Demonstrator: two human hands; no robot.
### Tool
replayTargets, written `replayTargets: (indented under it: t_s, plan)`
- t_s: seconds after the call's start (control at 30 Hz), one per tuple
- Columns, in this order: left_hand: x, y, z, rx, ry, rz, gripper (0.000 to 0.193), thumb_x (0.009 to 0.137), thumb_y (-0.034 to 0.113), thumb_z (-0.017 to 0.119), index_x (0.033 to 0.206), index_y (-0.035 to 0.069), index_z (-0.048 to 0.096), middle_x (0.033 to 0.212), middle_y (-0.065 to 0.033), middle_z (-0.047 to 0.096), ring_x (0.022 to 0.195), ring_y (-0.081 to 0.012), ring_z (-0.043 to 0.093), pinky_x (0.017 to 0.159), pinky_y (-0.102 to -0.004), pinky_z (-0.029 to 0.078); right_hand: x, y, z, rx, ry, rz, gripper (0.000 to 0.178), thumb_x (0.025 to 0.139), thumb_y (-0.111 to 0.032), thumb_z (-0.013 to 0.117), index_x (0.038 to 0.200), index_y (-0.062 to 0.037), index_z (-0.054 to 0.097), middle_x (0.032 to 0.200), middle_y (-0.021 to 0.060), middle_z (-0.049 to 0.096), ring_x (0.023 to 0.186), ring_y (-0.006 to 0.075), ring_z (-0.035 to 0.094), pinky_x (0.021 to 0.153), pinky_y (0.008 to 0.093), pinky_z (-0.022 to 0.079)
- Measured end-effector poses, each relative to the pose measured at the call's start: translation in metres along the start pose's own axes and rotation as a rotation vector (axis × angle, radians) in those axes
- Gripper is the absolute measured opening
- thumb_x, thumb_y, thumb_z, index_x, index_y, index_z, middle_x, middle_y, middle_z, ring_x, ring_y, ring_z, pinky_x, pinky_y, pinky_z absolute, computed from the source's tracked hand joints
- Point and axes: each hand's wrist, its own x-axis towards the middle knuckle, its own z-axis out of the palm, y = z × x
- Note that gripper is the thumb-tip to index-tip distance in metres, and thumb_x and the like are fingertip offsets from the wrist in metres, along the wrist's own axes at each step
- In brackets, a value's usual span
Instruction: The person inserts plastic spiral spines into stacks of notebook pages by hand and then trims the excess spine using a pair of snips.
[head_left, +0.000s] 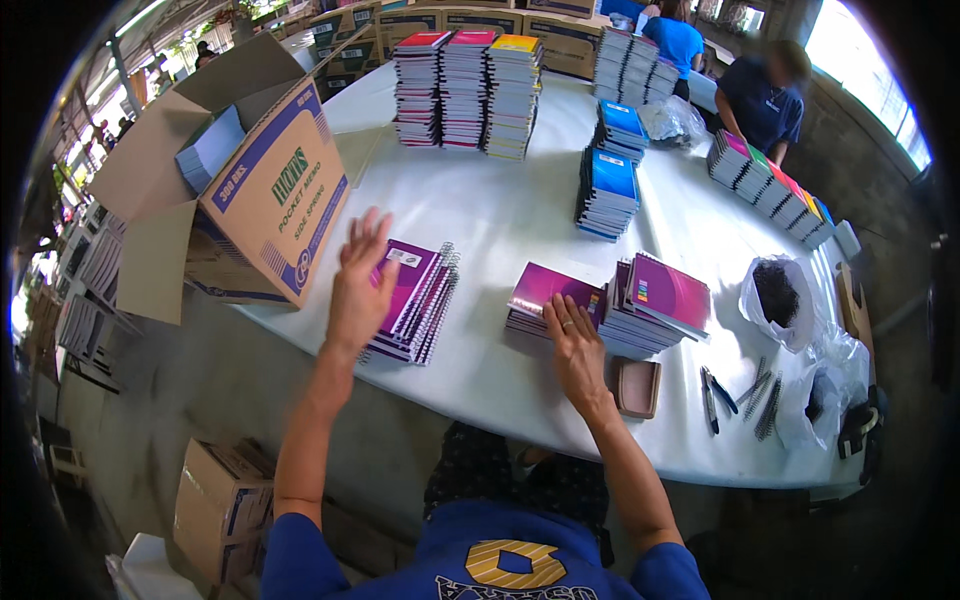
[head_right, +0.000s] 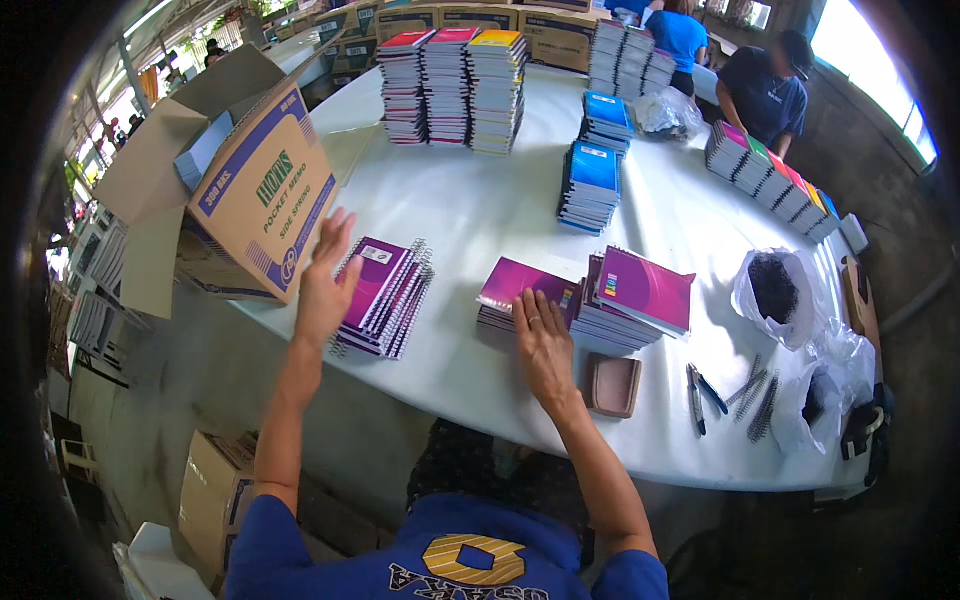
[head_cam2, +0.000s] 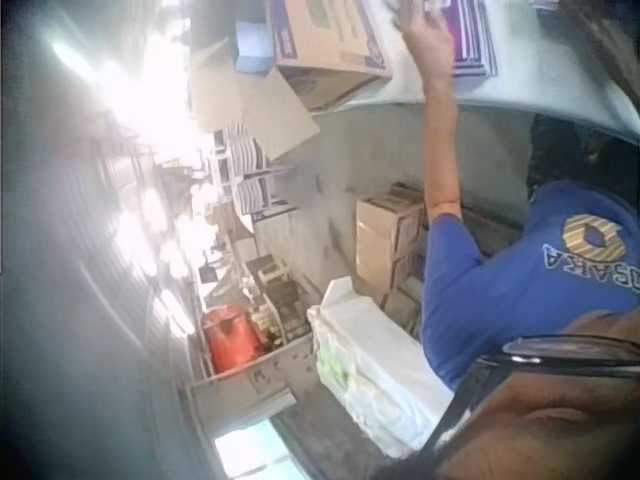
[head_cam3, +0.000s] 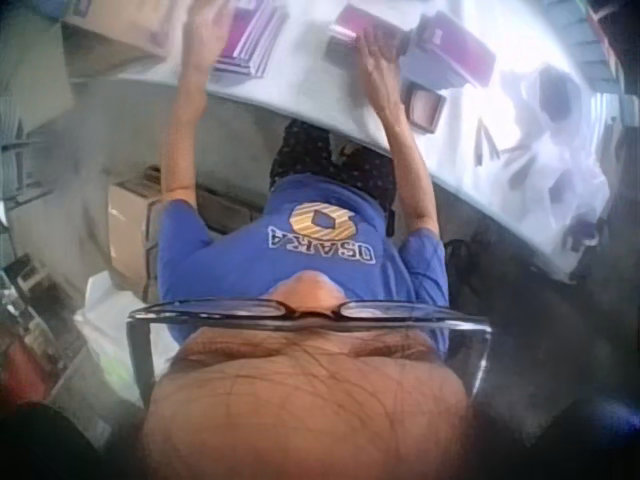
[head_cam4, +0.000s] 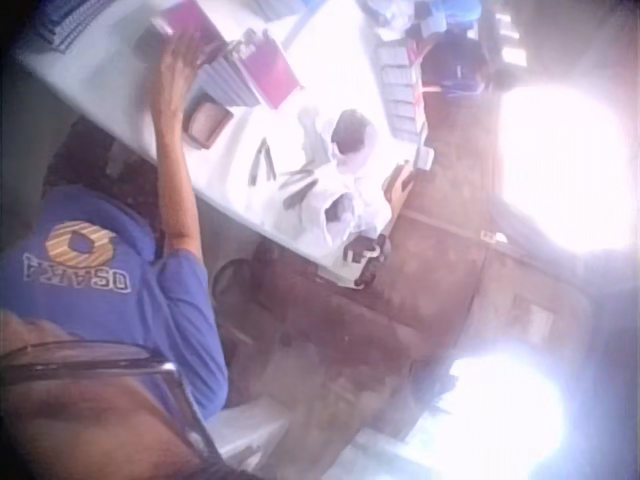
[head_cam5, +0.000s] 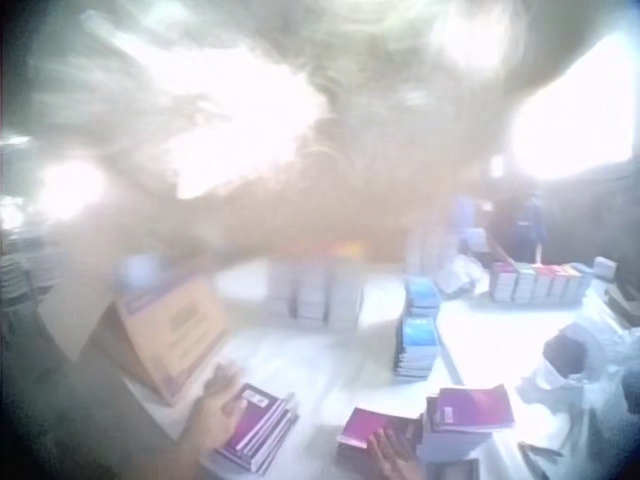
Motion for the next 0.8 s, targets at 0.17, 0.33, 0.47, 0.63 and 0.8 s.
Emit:
replayTargets:
  t_s: [0.17,0.33,0.47,0.63,0.8]
  plan:
    - [-0.043,0.073,0.059,-0.426,-0.169,-0.119,0.068,0.090,0.008,0.066,0.149,0.000,0.033,0.151,-0.0196,0.040,0.143,-0.0291,0.034,0.117,-0.0344,0.027,-0.001,-0.002,-0.018,0.112,0.052,0.037,0.039,0.086,0.002,0.060,0.125,0.0021,0.060,0.125,0.0196,0.063,0.113,0.0352,0.064,0.091,0.0402,0.055]
    - [-0.096,0.136,0.103,-0.243,-0.135,0.098,0.075,0.085,0.006,0.067,0.151,0.002,0.031,0.156,-0.0219,0.028,0.146,-0.0393,0.023,0.118,-0.0418,0.024,0.003,-0.051,-0.082,0.820,0.204,0.639,0.027,0.092,-0.002,0.064,0.118,0.0038,0.061,0.090,0.0113,0.072,0.069,0.0127,0.067,0.063,0.0250,0.054]
    - [-0.096,0.144,0.111,-0.024,-0.099,0.262,0.069,0.084,0.001,0.064,0.148,0.001,0.036,0.151,-0.0234,0.037,0.144,-0.0402,0.030,0.117,-0.0436,0.025,-0.027,-0.045,-0.099,1.227,0.142,0.682,0.028,0.094,-0.006,0.065,0.119,0.0054,0.060,0.102,0.0082,0.069,0.091,0.0107,0.063,0.080,0.0238,0.051]
    - [-0.077,0.109,0.092,-1.117,-0.695,-0.177,0.050,0.092,-0.002,0.056,0.141,0.002,0.049,0.143,-0.0113,0.053,0.138,-0.0255,0.043,0.116,-0.0401,0.028,-0.067,0.000,-0.098,1.465,0.146,0.633,0.038,0.086,-0.001,0.071,0.120,0.0016,0.054,0.121,0.0126,0.059,0.118,0.0196,0.055,0.103,0.0330,0.043]
    - [-0.095,0.067,0.113,-1.101,-0.945,-0.253,0.066,0.090,0.030,0.067,0.145,0.003,0.044,0.150,-0.0114,0.045,0.143,-0.0267,0.035,0.118,-0.0395,0.026,-0.098,-0.020,-0.045,1.433,-0.091,0.772,0.018,0.091,-0.001,0.065,0.108,-0.0010,0.059,0.100,0.0049,0.067,0.096,0.0110,0.062,0.084,0.0254,0.049]
